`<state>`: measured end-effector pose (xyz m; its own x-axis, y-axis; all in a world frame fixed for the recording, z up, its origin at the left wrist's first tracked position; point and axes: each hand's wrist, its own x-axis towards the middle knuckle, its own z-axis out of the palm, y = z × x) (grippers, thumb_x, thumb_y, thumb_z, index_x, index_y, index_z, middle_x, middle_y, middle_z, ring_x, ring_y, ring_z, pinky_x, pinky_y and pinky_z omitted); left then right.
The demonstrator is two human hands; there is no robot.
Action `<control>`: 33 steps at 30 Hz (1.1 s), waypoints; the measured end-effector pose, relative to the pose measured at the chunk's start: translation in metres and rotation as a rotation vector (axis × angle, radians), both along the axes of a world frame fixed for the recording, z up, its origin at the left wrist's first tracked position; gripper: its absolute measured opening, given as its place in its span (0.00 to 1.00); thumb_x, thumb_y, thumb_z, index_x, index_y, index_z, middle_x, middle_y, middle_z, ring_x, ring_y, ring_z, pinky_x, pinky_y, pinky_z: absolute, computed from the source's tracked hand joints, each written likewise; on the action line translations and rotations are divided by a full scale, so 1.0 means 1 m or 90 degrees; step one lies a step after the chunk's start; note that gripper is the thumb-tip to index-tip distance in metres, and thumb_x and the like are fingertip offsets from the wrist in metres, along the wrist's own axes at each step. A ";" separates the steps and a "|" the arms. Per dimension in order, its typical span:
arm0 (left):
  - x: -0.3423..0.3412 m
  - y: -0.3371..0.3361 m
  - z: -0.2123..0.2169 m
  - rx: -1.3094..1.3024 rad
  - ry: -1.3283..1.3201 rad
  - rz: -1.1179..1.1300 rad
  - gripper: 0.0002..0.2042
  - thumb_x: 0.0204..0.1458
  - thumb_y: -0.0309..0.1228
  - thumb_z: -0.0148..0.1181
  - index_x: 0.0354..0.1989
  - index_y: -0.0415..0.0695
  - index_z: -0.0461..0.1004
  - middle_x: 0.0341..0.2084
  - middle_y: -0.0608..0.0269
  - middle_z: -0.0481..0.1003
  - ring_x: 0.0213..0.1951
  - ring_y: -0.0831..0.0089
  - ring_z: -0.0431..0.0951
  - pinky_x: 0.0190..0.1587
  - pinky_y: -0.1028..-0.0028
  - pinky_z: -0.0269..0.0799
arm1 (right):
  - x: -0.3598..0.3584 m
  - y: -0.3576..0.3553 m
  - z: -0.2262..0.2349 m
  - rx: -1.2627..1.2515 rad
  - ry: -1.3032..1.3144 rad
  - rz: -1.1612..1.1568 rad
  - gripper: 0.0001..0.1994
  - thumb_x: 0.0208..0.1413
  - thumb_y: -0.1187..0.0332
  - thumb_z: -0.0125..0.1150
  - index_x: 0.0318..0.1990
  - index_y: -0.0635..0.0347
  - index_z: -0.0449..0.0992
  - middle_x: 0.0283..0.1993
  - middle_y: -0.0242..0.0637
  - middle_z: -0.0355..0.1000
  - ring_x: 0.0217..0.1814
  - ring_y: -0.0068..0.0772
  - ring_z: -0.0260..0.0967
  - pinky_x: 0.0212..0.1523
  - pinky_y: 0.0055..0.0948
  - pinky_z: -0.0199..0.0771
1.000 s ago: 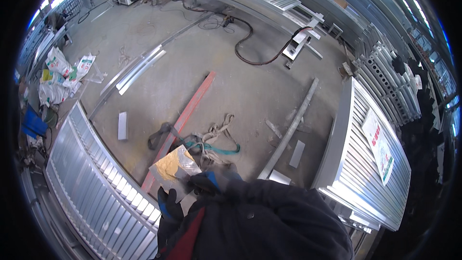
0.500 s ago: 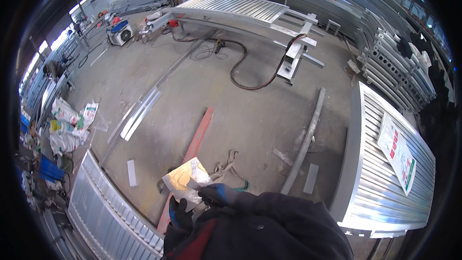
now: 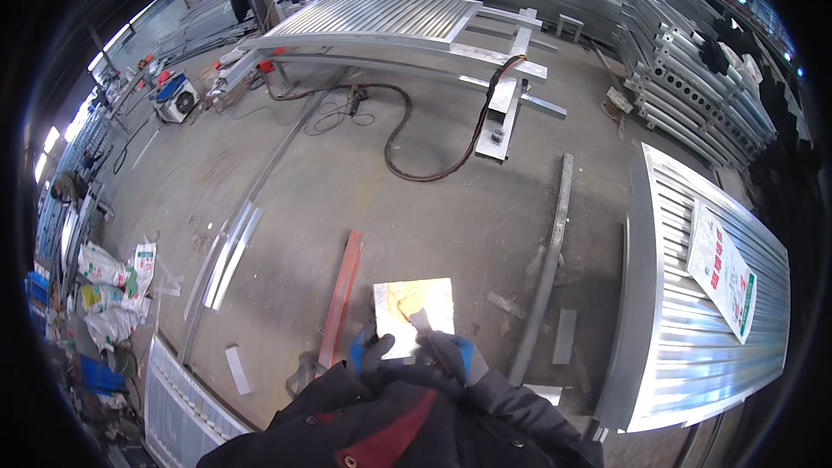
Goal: The person applies a yellow paste to a corrugated metal panel using a brush and a small metal sheet as a palette. They repeatedly dip the brush into the paste and spread it along the panel's ridges while walking around the workshop.
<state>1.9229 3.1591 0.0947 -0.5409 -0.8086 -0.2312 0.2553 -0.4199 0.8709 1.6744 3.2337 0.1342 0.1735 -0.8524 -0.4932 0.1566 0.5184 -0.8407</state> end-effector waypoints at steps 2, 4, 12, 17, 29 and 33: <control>-0.016 -0.073 -0.016 0.075 0.025 0.005 0.20 0.67 0.21 0.58 0.67 0.33 0.75 0.58 0.57 0.83 0.57 0.69 0.82 0.64 0.66 0.74 | -0.005 -0.061 -0.018 0.061 -0.050 -0.119 0.27 0.81 0.47 0.51 0.64 0.62 0.83 0.42 0.34 0.85 0.33 0.22 0.79 0.32 0.22 0.74; -0.021 -0.165 -0.027 0.174 0.091 -0.062 0.20 0.68 0.22 0.60 0.67 0.32 0.75 0.57 0.57 0.83 0.56 0.70 0.82 0.63 0.67 0.75 | -0.007 -0.131 -0.032 0.092 -0.029 -0.146 0.28 0.79 0.45 0.52 0.63 0.61 0.84 0.40 0.33 0.84 0.29 0.23 0.77 0.27 0.23 0.71; 0.006 -0.523 0.006 0.079 0.024 -0.076 0.22 0.71 0.22 0.59 0.72 0.34 0.70 0.63 0.53 0.81 0.62 0.64 0.82 0.65 0.62 0.80 | 0.027 -0.475 -0.002 0.077 -0.012 -0.232 0.24 0.78 0.47 0.59 0.56 0.62 0.85 0.34 0.29 0.79 0.26 0.18 0.69 0.27 0.23 0.64; 0.012 -0.666 0.025 0.173 0.079 0.010 0.21 0.72 0.22 0.57 0.72 0.37 0.69 0.62 0.53 0.80 0.60 0.61 0.83 0.62 0.60 0.82 | 0.019 -0.640 0.027 0.133 -0.155 -0.231 0.18 0.75 0.59 0.66 0.64 0.60 0.81 0.44 0.33 0.81 0.36 0.22 0.74 0.36 0.26 0.74; -0.057 -0.985 0.010 0.027 0.065 0.163 0.30 0.71 0.35 0.61 0.78 0.37 0.61 0.71 0.45 0.72 0.68 0.53 0.78 0.69 0.54 0.77 | -0.079 -1.024 0.018 0.044 0.039 0.057 0.28 0.73 0.41 0.63 0.56 0.60 0.84 0.47 0.35 0.80 0.40 0.23 0.77 0.40 0.28 0.78; -0.102 -1.026 0.010 0.038 0.019 0.237 0.32 0.71 0.34 0.63 0.80 0.39 0.60 0.72 0.46 0.71 0.69 0.51 0.77 0.69 0.52 0.77 | -0.132 -1.087 0.026 0.078 0.017 0.066 0.26 0.73 0.41 0.63 0.52 0.59 0.85 0.39 0.31 0.80 0.32 0.21 0.76 0.28 0.26 0.75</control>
